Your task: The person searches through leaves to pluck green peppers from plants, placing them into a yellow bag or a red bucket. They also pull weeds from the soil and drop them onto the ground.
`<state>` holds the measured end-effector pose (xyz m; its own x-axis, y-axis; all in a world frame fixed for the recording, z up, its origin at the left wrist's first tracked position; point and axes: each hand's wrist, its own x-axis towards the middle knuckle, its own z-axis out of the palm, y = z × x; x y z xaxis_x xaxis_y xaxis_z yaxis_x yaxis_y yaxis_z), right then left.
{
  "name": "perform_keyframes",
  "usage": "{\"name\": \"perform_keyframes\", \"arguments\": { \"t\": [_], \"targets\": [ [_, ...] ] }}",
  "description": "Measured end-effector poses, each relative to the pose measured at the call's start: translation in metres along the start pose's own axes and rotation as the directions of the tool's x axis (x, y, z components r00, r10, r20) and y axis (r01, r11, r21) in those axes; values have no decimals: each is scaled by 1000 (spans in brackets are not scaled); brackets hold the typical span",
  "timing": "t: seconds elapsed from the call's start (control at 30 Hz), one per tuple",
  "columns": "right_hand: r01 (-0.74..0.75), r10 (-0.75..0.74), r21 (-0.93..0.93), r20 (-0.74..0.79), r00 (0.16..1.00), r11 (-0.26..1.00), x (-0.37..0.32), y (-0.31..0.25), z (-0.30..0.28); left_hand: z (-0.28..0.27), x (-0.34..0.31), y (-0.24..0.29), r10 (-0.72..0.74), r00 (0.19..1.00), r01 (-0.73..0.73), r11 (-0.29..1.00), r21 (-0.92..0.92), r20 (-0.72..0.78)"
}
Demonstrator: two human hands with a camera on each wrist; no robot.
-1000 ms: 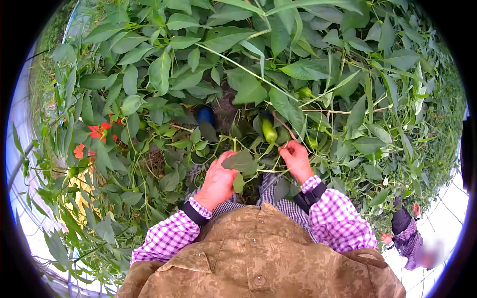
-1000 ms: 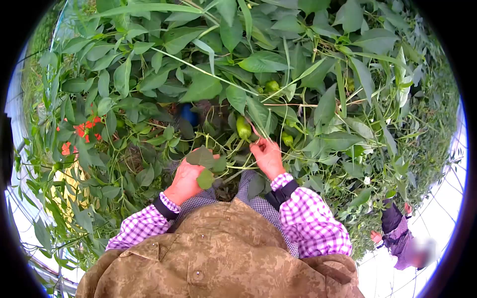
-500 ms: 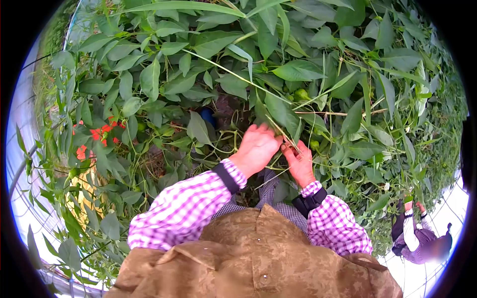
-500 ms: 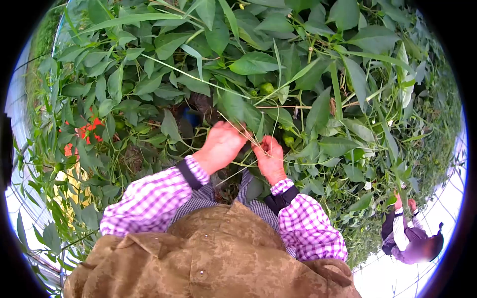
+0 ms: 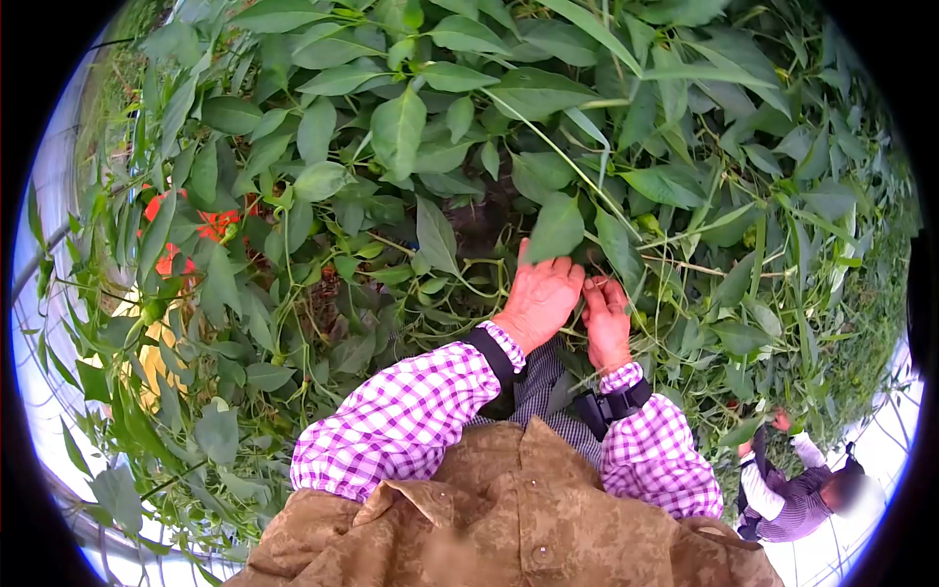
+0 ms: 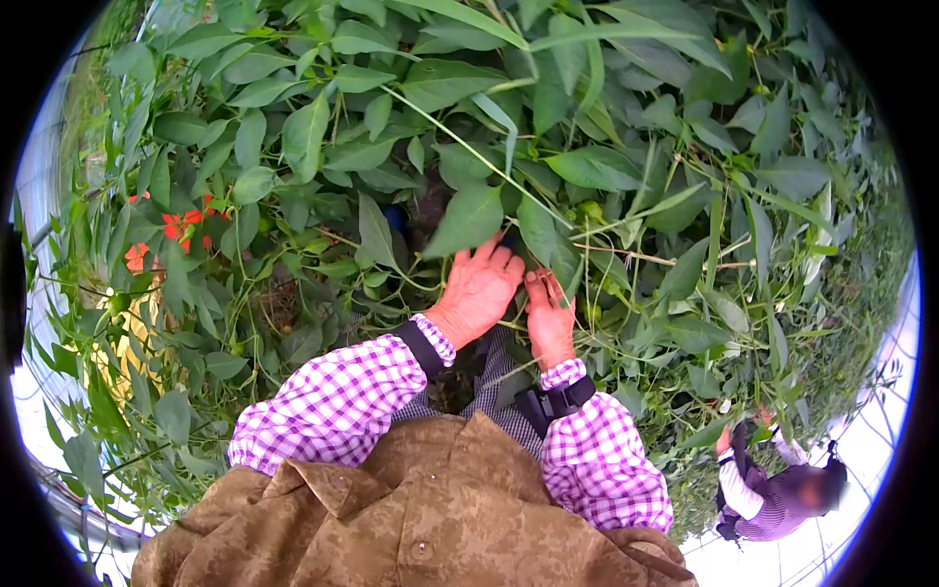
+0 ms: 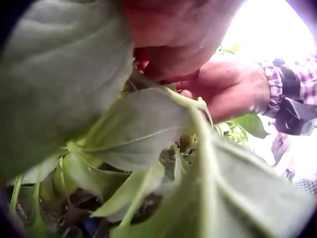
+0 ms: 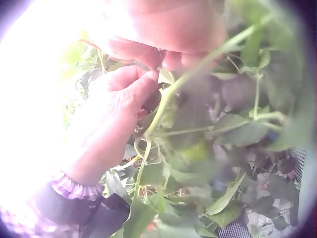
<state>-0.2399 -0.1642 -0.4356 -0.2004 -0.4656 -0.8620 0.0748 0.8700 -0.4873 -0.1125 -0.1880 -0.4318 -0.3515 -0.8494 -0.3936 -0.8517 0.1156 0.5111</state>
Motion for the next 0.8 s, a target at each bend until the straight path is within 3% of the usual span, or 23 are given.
{"name": "perform_keyframes", "arguments": {
  "t": [0.03,0.13,0.17,0.23,0.4,0.5,0.57,0.63,0.67,0.7,0.8],
  "targets": [
    [5,-5,-8,6,1000,1000,-1,-2,1,-1,0,-2,-7,1000,7,1000,-3,-9],
    [-8,-5,89,136,991,996,4,-4,-3,-1,-4,-14,-81,997,74,957,-282,-12],
    [9,-11,15,164,986,1000,5,-6,-5,-3,-5,-19,-84,996,76,955,-287,-17],
    [48,-27,-92,212,977,995,9,-6,-18,-1,-6,-20,-39,993,88,876,-474,113],
    [163,-64,-232,383,921,959,11,4,-28,5,-1,-41,244,964,-205,936,-287,105],
    [224,-78,-310,421,904,924,12,-2,-26,6,3,-40,244,949,-180,939,-293,201],
    [241,-69,-354,435,898,904,11,-11,-26,5,6,-37,244,954,-195,946,-258,173],
    [237,-16,-409,475,880,881,6,-24,-25,3,10,-37,210,960,-158,952,-263,186],
    [346,-54,-454,541,839,821,-3,-27,-23,46,15,-56,127,990,-138,968,-212,-65],
    [407,-54,-420,640,767,811,-8,-28,-23,32,13,-69,78,996,-74,992,-105,31],
    [405,-41,-441,634,772,801,3,-21,-30,-1,22,-83,-91,996,92,929,-359,20]
  ]
}}
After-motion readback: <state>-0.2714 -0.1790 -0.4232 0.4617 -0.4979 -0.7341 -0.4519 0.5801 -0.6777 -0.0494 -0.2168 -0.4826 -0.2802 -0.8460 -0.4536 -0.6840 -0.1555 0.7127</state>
